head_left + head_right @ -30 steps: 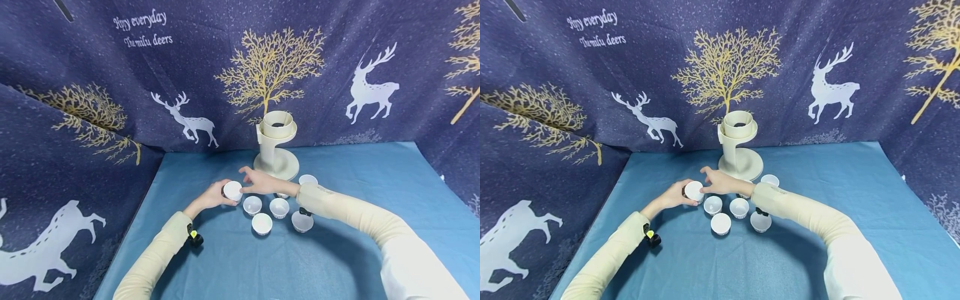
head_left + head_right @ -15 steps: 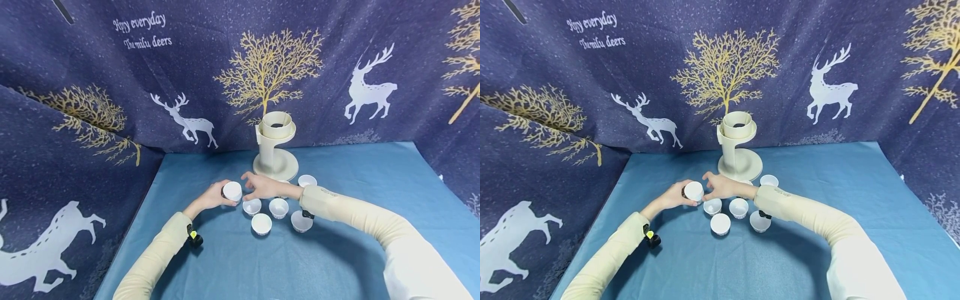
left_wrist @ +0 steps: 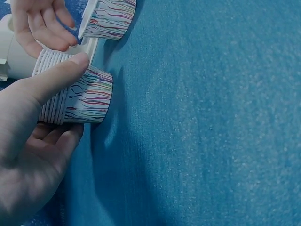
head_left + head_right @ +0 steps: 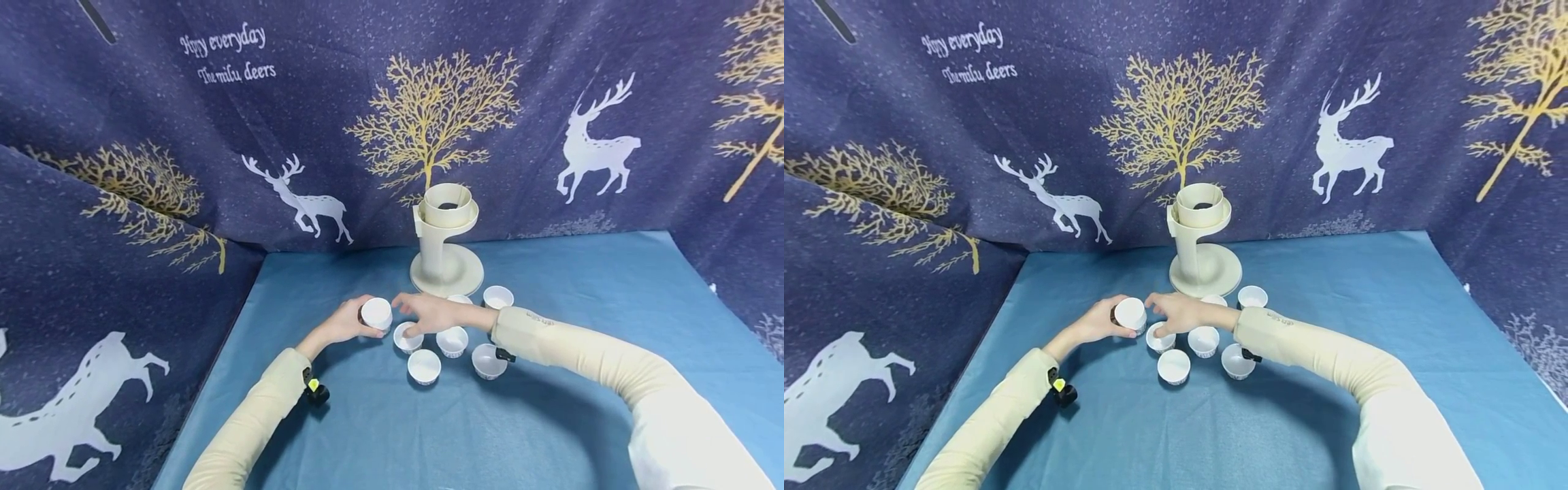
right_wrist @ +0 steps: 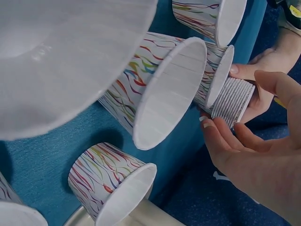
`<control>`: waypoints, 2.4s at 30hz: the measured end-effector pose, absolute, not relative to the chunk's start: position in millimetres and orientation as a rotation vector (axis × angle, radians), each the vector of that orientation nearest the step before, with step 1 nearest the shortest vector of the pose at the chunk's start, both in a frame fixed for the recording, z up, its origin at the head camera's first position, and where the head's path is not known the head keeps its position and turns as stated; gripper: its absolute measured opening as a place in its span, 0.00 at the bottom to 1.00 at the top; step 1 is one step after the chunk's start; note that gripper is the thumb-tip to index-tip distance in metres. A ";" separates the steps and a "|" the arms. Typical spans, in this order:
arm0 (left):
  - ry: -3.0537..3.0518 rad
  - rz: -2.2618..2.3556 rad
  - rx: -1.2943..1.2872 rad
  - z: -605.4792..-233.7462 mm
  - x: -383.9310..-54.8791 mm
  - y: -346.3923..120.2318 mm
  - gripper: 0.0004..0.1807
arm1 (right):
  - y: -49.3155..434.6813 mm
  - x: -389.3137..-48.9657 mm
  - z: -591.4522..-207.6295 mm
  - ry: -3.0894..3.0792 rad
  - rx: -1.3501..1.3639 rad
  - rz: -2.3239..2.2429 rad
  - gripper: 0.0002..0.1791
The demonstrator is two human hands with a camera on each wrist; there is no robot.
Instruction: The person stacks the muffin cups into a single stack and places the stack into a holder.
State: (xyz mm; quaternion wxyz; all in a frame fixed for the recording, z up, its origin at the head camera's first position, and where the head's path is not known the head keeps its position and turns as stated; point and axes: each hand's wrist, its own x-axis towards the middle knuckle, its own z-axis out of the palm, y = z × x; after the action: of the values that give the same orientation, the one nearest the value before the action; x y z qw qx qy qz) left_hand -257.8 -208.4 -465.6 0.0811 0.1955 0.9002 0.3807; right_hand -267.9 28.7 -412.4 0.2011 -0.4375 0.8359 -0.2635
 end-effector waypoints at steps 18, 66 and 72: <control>2.703 1.116 0.601 -464.7 -256.0 -208.4 0.35 | 31.2 -262.7 -413.4 2.341 -1.310 -0.628 0.34; 2.710 1.116 0.576 -464.8 -255.7 -206.8 0.35 | 30.0 -263.4 -418.9 2.337 -1.401 -0.346 0.36; 2.709 1.109 0.578 -466.0 -256.8 -207.2 0.36 | 30.4 -264.7 -421.5 2.331 -1.436 -0.378 0.34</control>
State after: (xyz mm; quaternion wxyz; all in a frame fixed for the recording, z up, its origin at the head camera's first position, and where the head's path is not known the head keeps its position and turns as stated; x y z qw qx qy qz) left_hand -256.8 -207.2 -466.0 0.0790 0.1931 0.9051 0.3704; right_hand -264.7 30.4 -421.5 0.1877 -0.5103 0.8284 -0.1343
